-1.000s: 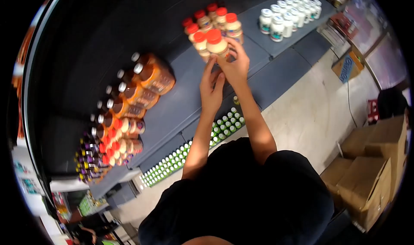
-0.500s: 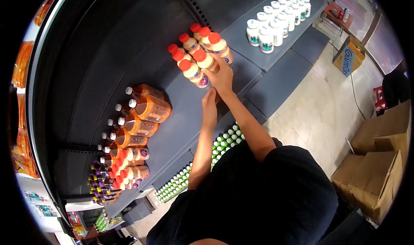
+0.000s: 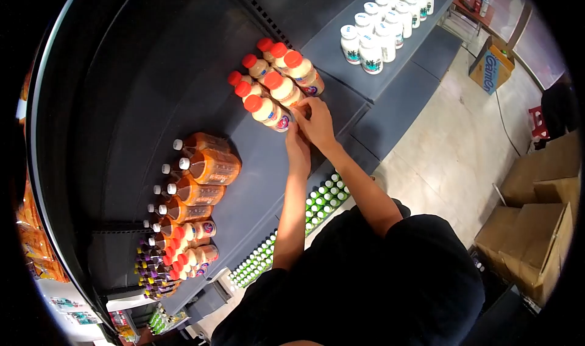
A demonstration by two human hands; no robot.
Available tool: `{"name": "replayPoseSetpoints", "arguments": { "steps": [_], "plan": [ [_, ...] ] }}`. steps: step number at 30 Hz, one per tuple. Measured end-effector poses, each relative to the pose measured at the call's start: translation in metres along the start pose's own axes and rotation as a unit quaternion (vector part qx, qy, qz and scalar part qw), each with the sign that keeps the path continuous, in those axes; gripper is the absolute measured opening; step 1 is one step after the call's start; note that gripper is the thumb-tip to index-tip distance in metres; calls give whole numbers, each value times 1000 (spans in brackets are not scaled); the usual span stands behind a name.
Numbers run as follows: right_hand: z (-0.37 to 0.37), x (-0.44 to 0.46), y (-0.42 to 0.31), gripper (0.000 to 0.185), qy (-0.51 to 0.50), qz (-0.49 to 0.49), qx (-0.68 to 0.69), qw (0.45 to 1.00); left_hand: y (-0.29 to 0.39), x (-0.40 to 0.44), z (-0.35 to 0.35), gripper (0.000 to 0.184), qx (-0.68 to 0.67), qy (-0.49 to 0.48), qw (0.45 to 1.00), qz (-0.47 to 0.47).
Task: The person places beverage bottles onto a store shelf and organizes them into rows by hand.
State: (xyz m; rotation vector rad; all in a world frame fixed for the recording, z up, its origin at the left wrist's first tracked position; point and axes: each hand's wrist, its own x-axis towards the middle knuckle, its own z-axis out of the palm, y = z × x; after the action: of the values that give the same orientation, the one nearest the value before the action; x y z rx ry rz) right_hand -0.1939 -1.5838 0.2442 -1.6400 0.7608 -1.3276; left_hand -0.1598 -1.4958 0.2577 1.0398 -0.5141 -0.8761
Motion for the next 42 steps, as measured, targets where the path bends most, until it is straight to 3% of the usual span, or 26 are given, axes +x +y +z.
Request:
{"name": "replayPoseSetpoints", "arguments": {
  "steps": [4, 11, 14, 15, 18, 24, 27, 30, 33, 36, 40, 42],
  "plan": [
    [-2, 3, -4, 18, -35, 21, -1, 999, 9, 0, 17, 50, -111, 19, 994, 0],
    [15, 8, 2, 23, -58, -3, -12, 998, -14, 31, -2, 44, -86, 53, 993, 54],
    [19, 15, 11, 29, -79, 15, -9, 997, -16, 41, 15, 41, -82, 121, 987, 64],
    [19, 17, 11, 30, -88, 22, 11, 996, -3, 35, 23, 40, -125, 40, 990, 48],
    [18, 23, 10, 32, -131, 81, 33, 987, -19, 51, 16, 38, -110, 138, 982, 72],
    [18, 34, 5, 35, -171, 93, 37, 980, -24, 59, 14, 38, -125, 153, 978, 73],
    [23, 32, 10, 36, -164, 72, 65, 982, -24, 58, 16, 48, -64, 145, 982, 107],
    [28, 31, 20, 36, -165, 46, 91, 981, -18, 53, 22, 38, -55, 186, 975, 106],
    [30, 28, 29, 36, -176, 40, 89, 980, -10, 34, 18, 38, -46, 141, 985, 93],
    [30, 28, 25, 36, -171, 38, 122, 977, -12, 11, 3, 28, 58, 141, 980, 127],
    [27, 25, 15, 36, -180, 47, 157, 970, -10, 0, -15, 12, 126, 239, 940, 208],
    [28, 22, 10, 34, -190, 70, 174, 964, -12, 4, -24, 16, 127, 292, 913, 256]
  ]
}}
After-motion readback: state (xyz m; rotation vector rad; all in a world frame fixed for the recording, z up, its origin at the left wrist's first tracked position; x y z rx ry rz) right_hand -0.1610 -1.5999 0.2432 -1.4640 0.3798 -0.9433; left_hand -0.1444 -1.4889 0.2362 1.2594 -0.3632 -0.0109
